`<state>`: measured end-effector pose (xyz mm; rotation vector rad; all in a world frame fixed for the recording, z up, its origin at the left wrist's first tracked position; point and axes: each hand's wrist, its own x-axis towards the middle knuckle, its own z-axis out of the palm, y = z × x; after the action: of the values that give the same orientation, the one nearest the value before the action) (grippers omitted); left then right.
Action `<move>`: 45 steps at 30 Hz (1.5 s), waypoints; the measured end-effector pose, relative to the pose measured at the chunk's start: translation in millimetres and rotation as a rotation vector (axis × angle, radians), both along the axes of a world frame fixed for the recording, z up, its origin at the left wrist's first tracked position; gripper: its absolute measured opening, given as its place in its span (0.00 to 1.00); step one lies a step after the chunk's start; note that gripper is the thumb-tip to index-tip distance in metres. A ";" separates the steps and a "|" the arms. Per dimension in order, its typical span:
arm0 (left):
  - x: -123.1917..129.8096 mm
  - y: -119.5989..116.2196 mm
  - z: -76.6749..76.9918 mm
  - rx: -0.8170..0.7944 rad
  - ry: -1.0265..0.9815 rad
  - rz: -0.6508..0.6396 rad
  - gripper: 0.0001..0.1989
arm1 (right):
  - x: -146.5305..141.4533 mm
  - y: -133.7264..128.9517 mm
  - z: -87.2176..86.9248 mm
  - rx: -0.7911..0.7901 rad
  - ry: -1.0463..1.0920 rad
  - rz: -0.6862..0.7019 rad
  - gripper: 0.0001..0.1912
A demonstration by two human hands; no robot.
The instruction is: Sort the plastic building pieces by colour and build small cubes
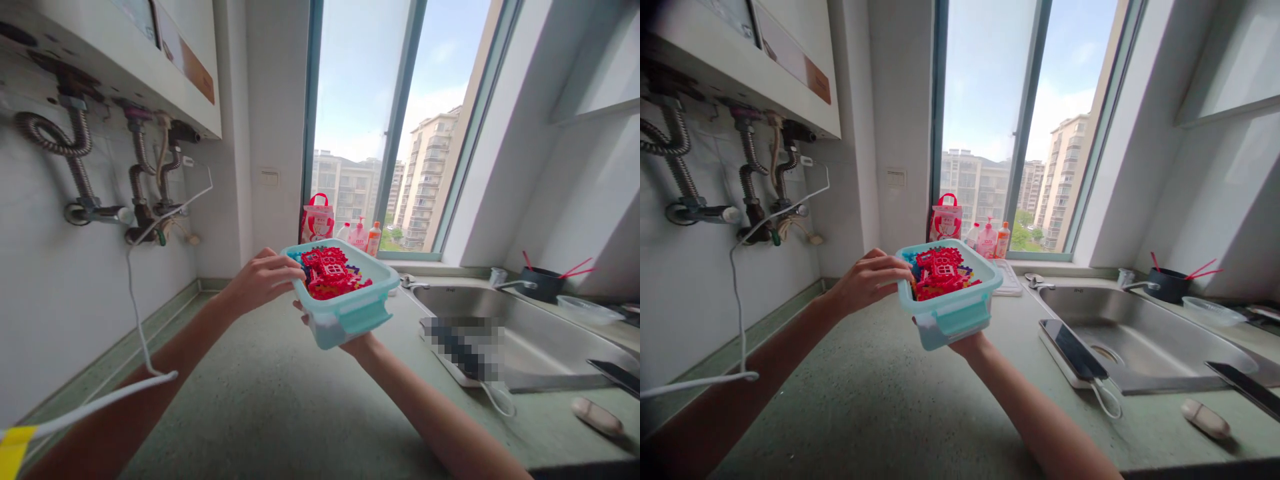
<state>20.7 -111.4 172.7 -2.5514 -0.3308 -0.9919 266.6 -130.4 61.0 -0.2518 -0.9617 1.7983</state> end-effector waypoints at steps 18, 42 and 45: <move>-120.8 98.1 -167.2 -1.409 -1.141 0.012 0.39 | -47.5 36.9 -30.6 -0.193 -0.025 -0.068 0.38; -116.7 91.4 -136.4 -1.602 -1.205 -0.276 0.37 | -147.2 86.6 -21.8 -0.401 -0.379 -0.124 0.36; -112.6 85.2 -132.8 -1.552 -1.158 -0.256 0.38 | -150.6 88.3 -24.4 -0.365 -0.430 -0.157 0.37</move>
<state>-91.9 -26.2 39.9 -2.5724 -1.5940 -3.1895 116.1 -42.1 36.6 -0.9474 -0.8668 1.7986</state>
